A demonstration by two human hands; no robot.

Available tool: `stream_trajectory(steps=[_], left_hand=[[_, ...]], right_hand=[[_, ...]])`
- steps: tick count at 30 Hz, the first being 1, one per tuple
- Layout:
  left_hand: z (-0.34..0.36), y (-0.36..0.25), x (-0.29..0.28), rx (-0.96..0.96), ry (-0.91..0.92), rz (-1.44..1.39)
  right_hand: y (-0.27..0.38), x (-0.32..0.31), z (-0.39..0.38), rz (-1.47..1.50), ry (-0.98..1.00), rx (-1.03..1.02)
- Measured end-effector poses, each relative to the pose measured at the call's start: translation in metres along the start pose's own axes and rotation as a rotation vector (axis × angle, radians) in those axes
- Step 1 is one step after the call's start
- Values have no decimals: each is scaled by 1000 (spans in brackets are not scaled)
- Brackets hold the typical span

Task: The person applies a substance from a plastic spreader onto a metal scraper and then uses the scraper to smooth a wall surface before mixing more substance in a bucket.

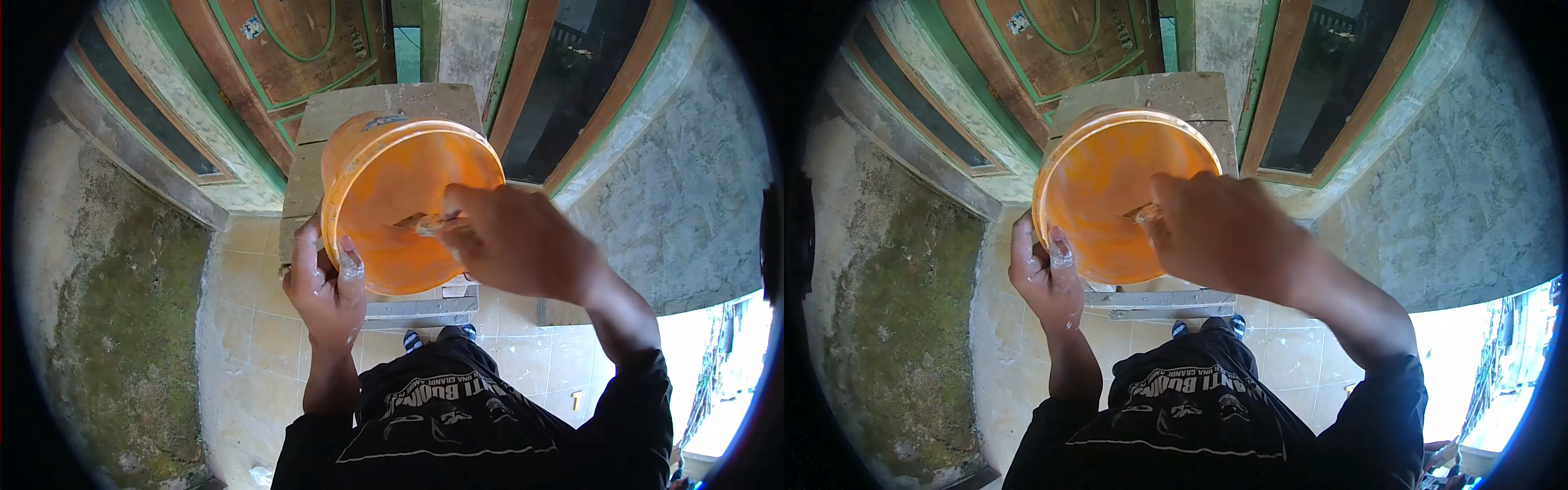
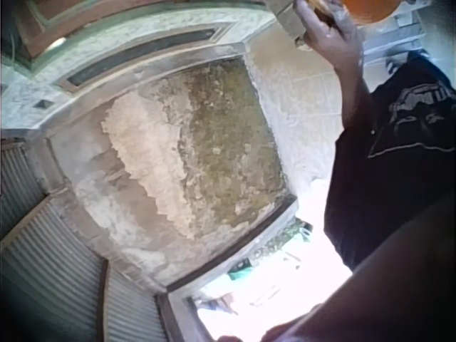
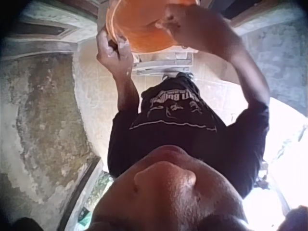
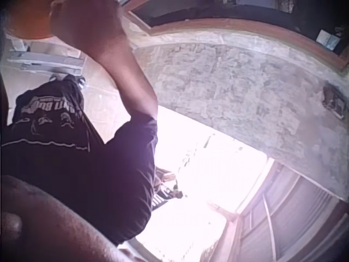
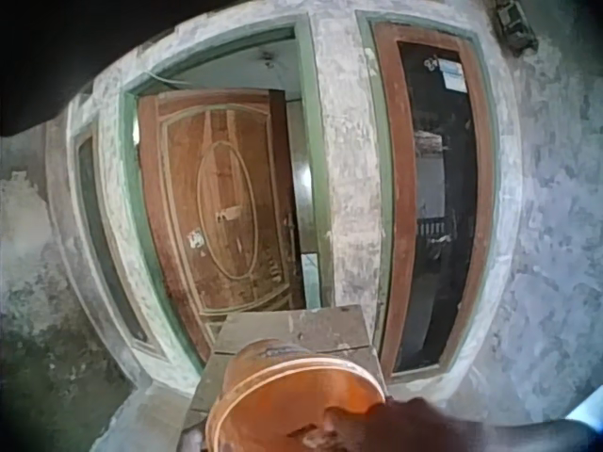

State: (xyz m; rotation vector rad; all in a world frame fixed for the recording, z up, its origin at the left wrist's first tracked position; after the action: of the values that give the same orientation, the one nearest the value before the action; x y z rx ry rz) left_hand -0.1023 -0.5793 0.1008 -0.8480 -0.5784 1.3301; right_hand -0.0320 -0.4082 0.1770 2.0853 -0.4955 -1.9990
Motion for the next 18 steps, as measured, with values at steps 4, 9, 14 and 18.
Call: stream_trajectory(steps=[4,9,14,18], left_hand=[[-2,5,-4,87,-40,86],[-3,-5,8,111,-6,70],[-1,-2,8,71,-33,47],[-3,-2,6,100,-46,79]], right_hand=[[-4,-18,-14,-6,-126,-68],[2,5,-1,-54,-12,-36],[-2,23,-3,-152,-143,-56],[0,16,-14,-129,-240,6]])
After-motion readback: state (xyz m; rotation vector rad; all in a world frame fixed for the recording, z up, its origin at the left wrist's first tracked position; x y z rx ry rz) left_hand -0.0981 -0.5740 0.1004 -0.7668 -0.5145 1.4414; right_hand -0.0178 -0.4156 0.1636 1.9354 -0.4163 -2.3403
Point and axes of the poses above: each hand's wrist, its own z-axis towards the middle knuckle, its own x-axis out of the palm, y = z × x, the point moved 3 cm from there along z, towards the middle knuckle, and after that the axes turned 3 degrees about x, right-handed, at the moved point
